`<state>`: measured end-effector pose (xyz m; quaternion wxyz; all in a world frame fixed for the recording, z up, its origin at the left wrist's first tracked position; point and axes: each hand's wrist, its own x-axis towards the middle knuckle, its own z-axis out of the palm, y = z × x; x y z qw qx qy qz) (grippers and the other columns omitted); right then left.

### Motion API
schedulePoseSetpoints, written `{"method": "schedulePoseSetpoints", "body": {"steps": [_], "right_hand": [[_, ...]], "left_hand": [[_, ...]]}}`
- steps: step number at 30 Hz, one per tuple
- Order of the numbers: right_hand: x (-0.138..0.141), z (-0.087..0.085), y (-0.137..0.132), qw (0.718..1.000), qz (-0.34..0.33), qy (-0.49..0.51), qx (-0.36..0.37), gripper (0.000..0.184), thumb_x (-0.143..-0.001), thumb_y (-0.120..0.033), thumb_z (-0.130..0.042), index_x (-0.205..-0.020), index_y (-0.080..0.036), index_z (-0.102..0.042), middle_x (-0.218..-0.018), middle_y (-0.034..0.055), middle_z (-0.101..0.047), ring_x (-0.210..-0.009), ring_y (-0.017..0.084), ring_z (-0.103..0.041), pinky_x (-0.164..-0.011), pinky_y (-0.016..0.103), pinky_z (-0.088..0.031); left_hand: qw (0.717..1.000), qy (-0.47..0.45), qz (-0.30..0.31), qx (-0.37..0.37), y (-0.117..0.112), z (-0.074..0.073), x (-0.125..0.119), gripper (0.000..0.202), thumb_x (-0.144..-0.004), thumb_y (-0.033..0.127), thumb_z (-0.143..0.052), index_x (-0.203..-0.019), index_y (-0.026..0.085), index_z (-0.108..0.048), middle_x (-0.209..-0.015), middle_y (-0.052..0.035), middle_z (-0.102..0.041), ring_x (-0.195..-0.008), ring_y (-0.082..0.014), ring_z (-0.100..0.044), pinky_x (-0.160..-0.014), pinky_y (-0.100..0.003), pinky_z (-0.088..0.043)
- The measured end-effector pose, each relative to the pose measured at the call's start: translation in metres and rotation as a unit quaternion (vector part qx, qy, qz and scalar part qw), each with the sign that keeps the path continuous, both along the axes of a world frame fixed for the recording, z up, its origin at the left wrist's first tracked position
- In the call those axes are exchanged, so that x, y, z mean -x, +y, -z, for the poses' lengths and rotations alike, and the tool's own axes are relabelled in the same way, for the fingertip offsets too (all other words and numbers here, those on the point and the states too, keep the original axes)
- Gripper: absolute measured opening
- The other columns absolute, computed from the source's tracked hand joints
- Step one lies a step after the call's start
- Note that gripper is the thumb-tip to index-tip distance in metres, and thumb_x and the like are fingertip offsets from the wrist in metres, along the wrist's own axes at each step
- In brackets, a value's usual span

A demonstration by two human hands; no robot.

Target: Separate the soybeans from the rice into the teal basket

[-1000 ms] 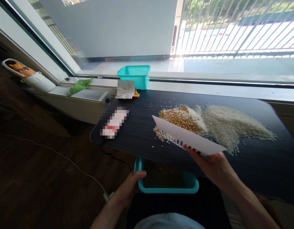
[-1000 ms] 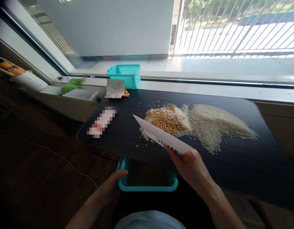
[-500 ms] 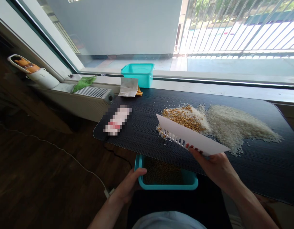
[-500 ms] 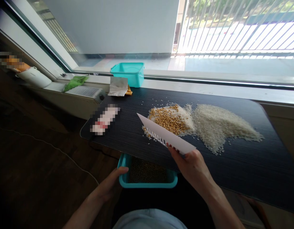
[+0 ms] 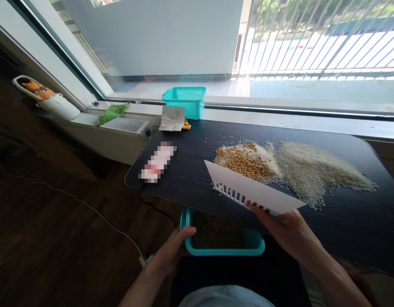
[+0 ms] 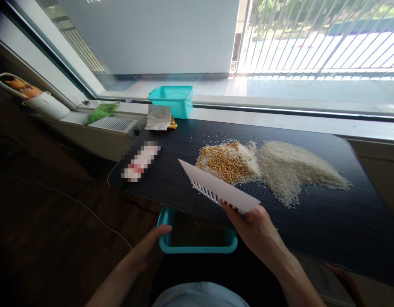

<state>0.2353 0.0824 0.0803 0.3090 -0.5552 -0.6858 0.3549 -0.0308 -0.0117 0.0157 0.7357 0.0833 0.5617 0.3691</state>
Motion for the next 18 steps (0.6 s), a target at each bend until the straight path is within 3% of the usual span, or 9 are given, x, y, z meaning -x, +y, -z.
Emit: {"method": "schedulePoseSetpoints", "body": {"steps": [7, 18], "right_hand": [[0.0027, -0.0017, 0.0025, 1.0, 0.02, 0.01, -0.021, 0.027, -0.081, -0.039, -0.063, -0.096, -0.022, -0.078, -0.087, 0.0022, -0.08, -0.08, 0.028, -0.075, -0.073, 0.032, -0.062], [0.0072, -0.0012, -0.0003, 1.0, -0.012, 0.01, -0.007, 0.025, -0.082, -0.037, -0.061, -0.092, -0.022, -0.078, -0.087, 0.0013, -0.08, -0.078, 0.027, -0.075, -0.069, 0.032, -0.061]], "left_hand": [[1.0, -0.007, 0.0, -0.005, -0.0008, -0.001, 0.0003, 0.042, -0.074, 0.037, -0.073, -0.108, 0.012, -0.066, -0.102, -0.0107, -0.076, -0.097, -0.028, -0.07, -0.087, -0.04, -0.056], [1.0, 0.005, -0.001, 0.0, -0.0012, 0.0011, 0.0026, 0.049, -0.073, 0.039, -0.074, -0.114, 0.013, -0.064, -0.109, -0.0119, -0.074, -0.105, -0.0292, -0.068, -0.088, -0.04, -0.055]]}}
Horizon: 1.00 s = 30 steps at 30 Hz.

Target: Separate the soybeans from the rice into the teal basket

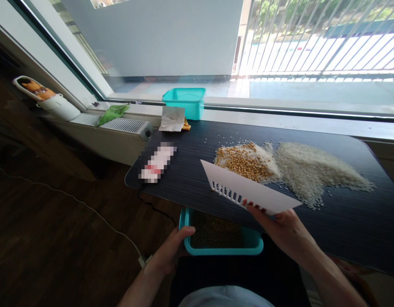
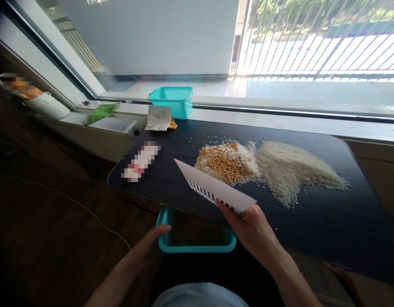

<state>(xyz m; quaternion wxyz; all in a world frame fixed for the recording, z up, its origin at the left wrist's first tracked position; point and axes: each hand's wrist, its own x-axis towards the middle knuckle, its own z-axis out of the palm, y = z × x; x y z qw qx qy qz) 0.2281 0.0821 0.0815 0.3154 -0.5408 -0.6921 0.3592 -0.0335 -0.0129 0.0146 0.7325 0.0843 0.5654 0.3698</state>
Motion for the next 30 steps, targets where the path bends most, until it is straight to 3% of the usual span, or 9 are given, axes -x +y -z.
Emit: {"method": "schedulePoseSetpoints", "body": {"steps": [9, 15, 22, 27, 30], "right_hand": [[-0.003, 0.006, -0.002, 0.999, -0.026, -0.022, 0.008, 0.025, -0.084, -0.038, -0.061, -0.092, -0.023, -0.079, -0.086, -0.0005, -0.079, -0.076, 0.025, -0.075, -0.065, 0.029, -0.061], [-0.005, 0.003, -0.004, 1.0, 0.009, 0.001, 0.009, 0.03, -0.084, -0.041, -0.061, -0.1, -0.022, -0.078, -0.089, 0.0016, -0.08, -0.082, 0.027, -0.075, -0.072, 0.031, -0.062], [-0.015, 0.008, -0.027, 0.998, -0.047, -0.014, 0.03, 0.026, -0.083, -0.04, -0.062, -0.095, -0.024, -0.079, -0.086, 0.0003, -0.08, -0.076, 0.026, -0.075, -0.067, 0.032, -0.063], [-0.019, -0.001, -0.018, 0.999, 0.053, -0.012, -0.005, 0.032, -0.08, -0.046, -0.063, -0.094, -0.022, -0.078, -0.087, 0.0036, -0.079, -0.081, 0.03, -0.075, -0.082, 0.038, -0.061], [-0.015, -0.004, -0.005, 0.998, 0.067, -0.005, -0.015, 0.031, -0.08, -0.046, -0.063, -0.093, -0.022, -0.078, -0.088, 0.0035, -0.08, -0.084, 0.029, -0.075, -0.083, 0.036, -0.06]], "left_hand": [[1.0, 0.004, -0.003, -0.002, -0.001, -0.003, 0.001, 0.046, -0.071, 0.039, -0.074, -0.107, 0.012, -0.065, -0.103, -0.0119, -0.075, -0.099, -0.0294, -0.07, -0.084, -0.039, -0.057], [1.0, 0.014, -0.008, -0.005, -0.001, 0.0, 0.003, 0.047, -0.072, 0.038, -0.073, -0.111, 0.013, -0.064, -0.105, -0.0103, -0.075, -0.099, -0.0281, -0.07, -0.084, -0.038, -0.057], [1.0, 0.017, -0.003, 0.0, -0.001, -0.004, 0.003, 0.05, -0.069, 0.041, -0.076, -0.109, 0.012, -0.065, -0.103, -0.0108, -0.075, -0.097, -0.0282, -0.07, -0.082, -0.038, -0.057], [1.0, 0.021, 0.001, -0.001, 0.002, -0.006, 0.0, 0.051, -0.069, 0.042, -0.075, -0.109, 0.012, -0.065, -0.103, -0.0112, -0.075, -0.095, -0.0281, -0.07, -0.078, -0.037, -0.057], [1.0, 0.023, 0.005, -0.001, 0.002, -0.004, -0.001, 0.053, -0.07, 0.042, -0.075, -0.112, 0.011, -0.064, -0.105, -0.0118, -0.074, -0.095, -0.0284, -0.07, -0.075, -0.037, -0.058]]}}
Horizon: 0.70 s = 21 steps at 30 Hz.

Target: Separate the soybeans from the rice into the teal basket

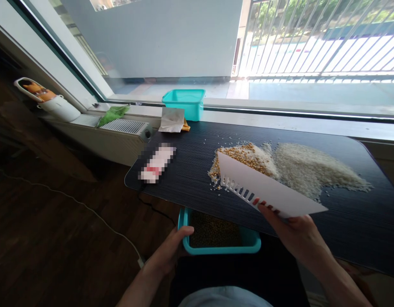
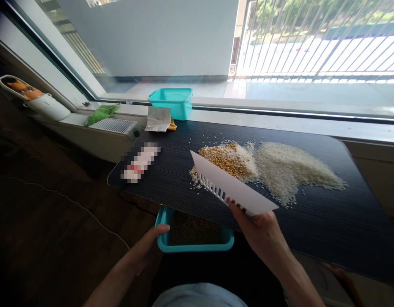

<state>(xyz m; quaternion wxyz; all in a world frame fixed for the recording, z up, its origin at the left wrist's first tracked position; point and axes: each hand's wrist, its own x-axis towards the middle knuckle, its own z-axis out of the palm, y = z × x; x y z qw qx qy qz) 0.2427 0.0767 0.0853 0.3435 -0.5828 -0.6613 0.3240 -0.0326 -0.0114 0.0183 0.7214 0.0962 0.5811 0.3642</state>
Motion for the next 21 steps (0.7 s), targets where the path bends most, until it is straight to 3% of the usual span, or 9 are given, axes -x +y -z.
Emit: {"method": "schedulePoseSetpoints", "body": {"steps": [8, 15, 21], "right_hand": [[0.006, 0.008, 0.003, 0.999, -0.026, 0.004, 0.017, 0.032, -0.08, -0.044, -0.062, -0.095, -0.021, -0.078, -0.087, 0.0038, -0.08, -0.08, 0.028, -0.075, -0.077, 0.034, -0.061], [0.008, 0.004, 0.001, 0.999, -0.032, 0.013, 0.02, 0.03, -0.081, -0.042, -0.062, -0.097, -0.021, -0.078, -0.087, 0.0032, -0.08, -0.081, 0.028, -0.075, -0.079, 0.034, -0.061], [0.01, 0.011, -0.014, 0.991, -0.127, 0.006, 0.052, 0.027, -0.086, -0.037, -0.059, -0.099, -0.023, -0.077, -0.089, 0.0012, -0.079, -0.079, 0.025, -0.075, -0.069, 0.03, -0.062]], "left_hand": [[1.0, -0.015, -0.007, 0.004, -0.003, 0.006, 0.003, 0.054, -0.073, 0.039, -0.073, -0.12, 0.015, -0.062, -0.11, -0.0107, -0.073, -0.103, -0.0281, -0.068, -0.081, -0.037, -0.057], [1.0, -0.005, -0.005, 0.0, -0.002, 0.007, 0.004, 0.05, -0.073, 0.039, -0.073, -0.115, 0.013, -0.063, -0.107, -0.0109, -0.074, -0.099, -0.0275, -0.069, -0.082, -0.037, -0.057], [1.0, -0.005, 0.001, -0.014, -0.004, 0.002, 0.005, 0.049, -0.072, 0.041, -0.073, -0.11, 0.012, -0.065, -0.103, -0.0116, -0.075, -0.093, -0.0271, -0.07, -0.078, -0.036, -0.057]]}}
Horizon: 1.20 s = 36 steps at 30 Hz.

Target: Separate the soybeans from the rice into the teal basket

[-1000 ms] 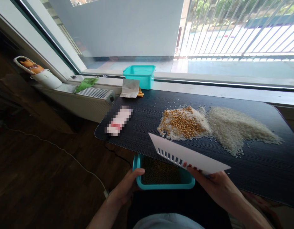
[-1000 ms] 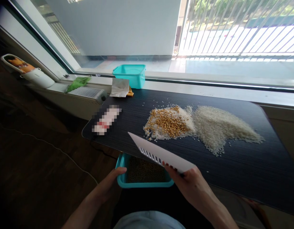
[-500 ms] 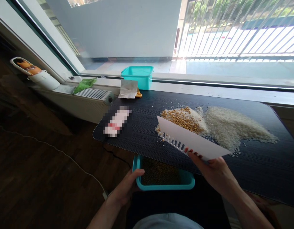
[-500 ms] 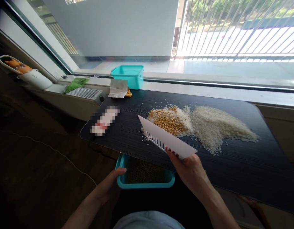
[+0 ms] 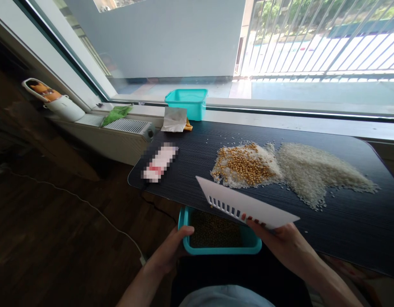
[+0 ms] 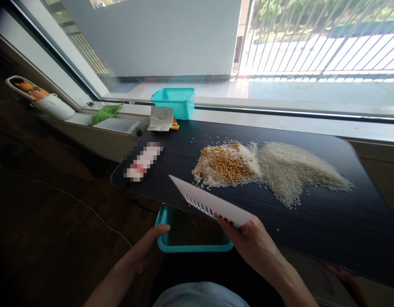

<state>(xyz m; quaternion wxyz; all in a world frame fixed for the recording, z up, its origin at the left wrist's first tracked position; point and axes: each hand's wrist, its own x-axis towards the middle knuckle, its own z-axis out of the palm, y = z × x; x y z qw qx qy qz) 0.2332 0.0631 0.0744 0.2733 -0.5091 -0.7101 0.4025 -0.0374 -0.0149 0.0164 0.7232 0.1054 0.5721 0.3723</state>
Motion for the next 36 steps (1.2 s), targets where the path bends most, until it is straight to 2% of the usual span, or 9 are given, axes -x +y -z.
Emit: {"method": "schedulePoseSetpoints", "body": {"steps": [4, 8, 10, 16, 20, 22, 28, 32, 36], "right_hand": [[-0.001, 0.007, -0.01, 1.0, -0.009, -0.008, -0.004, 0.025, -0.086, -0.035, -0.058, -0.099, -0.023, -0.076, -0.092, 0.0013, -0.079, -0.081, 0.024, -0.074, -0.064, 0.028, -0.061], [-0.001, 0.005, -0.01, 1.0, -0.008, -0.014, -0.011, 0.024, -0.086, -0.037, -0.058, -0.094, -0.024, -0.077, -0.085, 0.0011, -0.079, -0.073, 0.023, -0.074, -0.06, 0.026, -0.06], [-0.002, 0.001, -0.005, 1.0, -0.003, -0.013, -0.015, 0.024, -0.084, -0.04, -0.059, -0.09, -0.024, -0.077, -0.079, 0.0007, -0.078, -0.069, 0.024, -0.073, -0.059, 0.027, -0.061], [-0.003, -0.003, 0.03, 0.992, 0.098, -0.007, -0.076, 0.029, -0.078, -0.046, -0.063, -0.086, -0.022, -0.078, -0.082, 0.0023, -0.079, -0.076, 0.029, -0.075, -0.068, 0.034, -0.062], [0.004, 0.002, 0.052, 0.99, 0.102, -0.011, -0.099, 0.031, -0.079, -0.045, -0.063, -0.087, -0.021, -0.078, -0.084, 0.0034, -0.079, -0.08, 0.03, -0.075, -0.071, 0.034, -0.061], [0.007, 0.007, 0.058, 0.989, 0.094, -0.024, -0.108, 0.031, -0.08, -0.044, -0.062, -0.087, -0.02, -0.078, -0.082, 0.0036, -0.079, -0.08, 0.03, -0.075, -0.067, 0.032, -0.06], [0.007, 0.018, 0.063, 0.987, 0.088, -0.062, -0.116, 0.035, -0.082, -0.046, -0.059, -0.085, -0.017, -0.078, -0.071, 0.0041, -0.077, -0.072, 0.03, -0.075, -0.055, 0.029, -0.056], [0.006, 0.018, 0.062, 0.988, 0.07, -0.05, -0.126, 0.032, -0.082, -0.045, -0.059, -0.089, -0.019, -0.078, -0.077, 0.0039, -0.078, -0.076, 0.03, -0.075, -0.059, 0.03, -0.058], [0.006, 0.019, 0.063, 0.987, 0.096, -0.052, -0.122, 0.032, -0.082, -0.045, -0.061, -0.086, -0.018, -0.078, -0.075, 0.0038, -0.078, -0.076, 0.03, -0.075, -0.06, 0.029, -0.058]], "left_hand": [[1.0, 0.008, 0.004, -0.002, 0.0, -0.002, 0.001, 0.051, -0.072, 0.043, -0.072, -0.111, 0.012, -0.064, -0.103, -0.0119, -0.074, -0.091, -0.0269, -0.07, -0.071, -0.034, -0.056], [1.0, 0.012, 0.011, -0.009, -0.002, -0.001, 0.001, 0.054, -0.072, 0.046, -0.071, -0.112, 0.011, -0.064, -0.099, -0.0119, -0.073, -0.088, -0.0263, -0.069, -0.068, -0.033, -0.055], [1.0, 0.015, 0.012, -0.016, -0.002, 0.0, 0.001, 0.055, -0.073, 0.047, -0.07, -0.115, 0.011, -0.063, -0.098, -0.0117, -0.072, -0.086, -0.0252, -0.068, -0.066, -0.032, -0.055], [0.999, 0.034, -0.003, 0.004, -0.002, 0.0, -0.001, 0.054, -0.07, 0.045, -0.072, -0.112, 0.014, -0.062, -0.085, -0.0054, -0.067, -0.074, -0.0199, -0.063, -0.066, -0.033, -0.054], [1.0, 0.027, -0.009, 0.0, -0.001, 0.004, -0.002, 0.05, -0.071, 0.043, -0.071, -0.111, 0.016, -0.06, -0.083, -0.003, -0.063, -0.073, -0.0191, -0.061, -0.064, -0.033, -0.053], [1.0, 0.023, -0.01, -0.004, -0.001, 0.006, -0.003, 0.049, -0.071, 0.043, -0.071, -0.11, 0.016, -0.06, -0.086, -0.0039, -0.063, -0.074, -0.0194, -0.061, -0.065, -0.033, -0.053], [1.0, 0.017, -0.012, 0.007, 0.001, 0.003, -0.003, 0.048, -0.07, 0.042, -0.07, -0.109, 0.016, -0.059, -0.09, -0.0059, -0.064, -0.078, -0.0214, -0.062, -0.068, -0.036, -0.053], [1.0, 0.016, -0.013, 0.009, 0.004, 0.0, -0.004, 0.044, -0.07, 0.04, -0.071, -0.106, 0.017, -0.06, -0.087, -0.0047, -0.064, -0.076, -0.0207, -0.062, -0.068, -0.035, -0.053], [1.0, 0.011, -0.012, 0.015, 0.004, 0.0, -0.004, 0.042, -0.071, 0.041, -0.071, -0.105, 0.017, -0.061, -0.087, -0.0057, -0.066, -0.075, -0.0205, -0.063, -0.069, -0.034, -0.052]]}}
